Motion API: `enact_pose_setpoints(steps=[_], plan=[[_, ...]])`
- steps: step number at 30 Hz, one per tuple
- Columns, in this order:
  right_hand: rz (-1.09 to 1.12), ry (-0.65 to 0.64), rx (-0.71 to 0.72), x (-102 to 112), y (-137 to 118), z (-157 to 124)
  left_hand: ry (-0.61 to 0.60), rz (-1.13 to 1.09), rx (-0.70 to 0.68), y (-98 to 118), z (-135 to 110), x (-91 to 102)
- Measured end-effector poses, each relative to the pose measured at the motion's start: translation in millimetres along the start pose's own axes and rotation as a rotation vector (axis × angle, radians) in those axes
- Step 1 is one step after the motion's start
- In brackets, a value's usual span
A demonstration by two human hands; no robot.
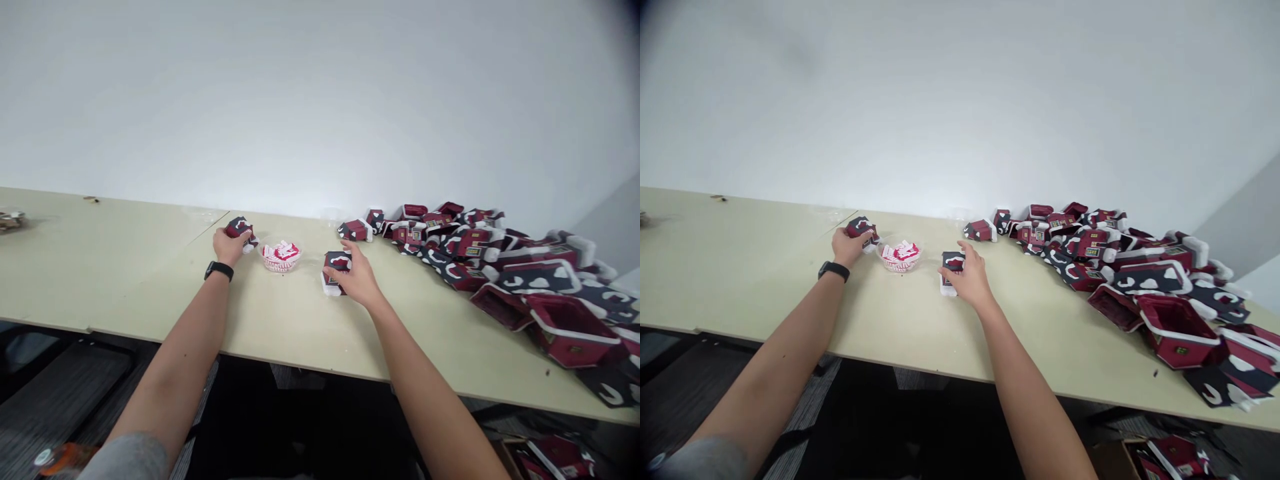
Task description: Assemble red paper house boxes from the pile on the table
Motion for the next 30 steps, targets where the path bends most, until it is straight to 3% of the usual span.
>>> enact_pose_setpoints(steps=[6,11,14,19,22,26,30], plan=[[0.036,0.064,0.001,-2.1,-1.0,1.2,-0.009,-0.051,0.03,4.9,-4.9,-1.1],[0.263,0.463,-0.104,25.6,6.2,-2.6,-0.028,-0.056,0.067,12.4,-15.7,-0.9],[0.182,0.59,-0.107,45.9,13.1,11.1,-0.014,-0.072,0.111,15.3,-22.5,0.2],[-0.318,0.375,0.065,58.8,18.9,83.9,0.052,-0.066,0.094,26.8,-29.5,4.2],[-0.581,0.155,-0.005,44.9,43.6,120.8,0.125,-0.062,-0.033,42.5,-33.8,12.6],[-0.735,-0.078,-0.132,19.1,80.4,136.1,0.175,-0.067,-0.278,67.5,-45.3,20.8],[-0.823,-0.134,-0.214,9.0,99.8,135.5,-0.022,-0.063,-0.517,91.3,-57.3,6.7]])
Point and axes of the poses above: each hand's wrist, its own z-axis towards the middle knuckle, its own x-axis out of the back of the hand, y = z × x, the point moved 7 cm from there along z, towards the middle knuckle, and after that the axes turned 1 degree about -x, right-handed, at the moved point
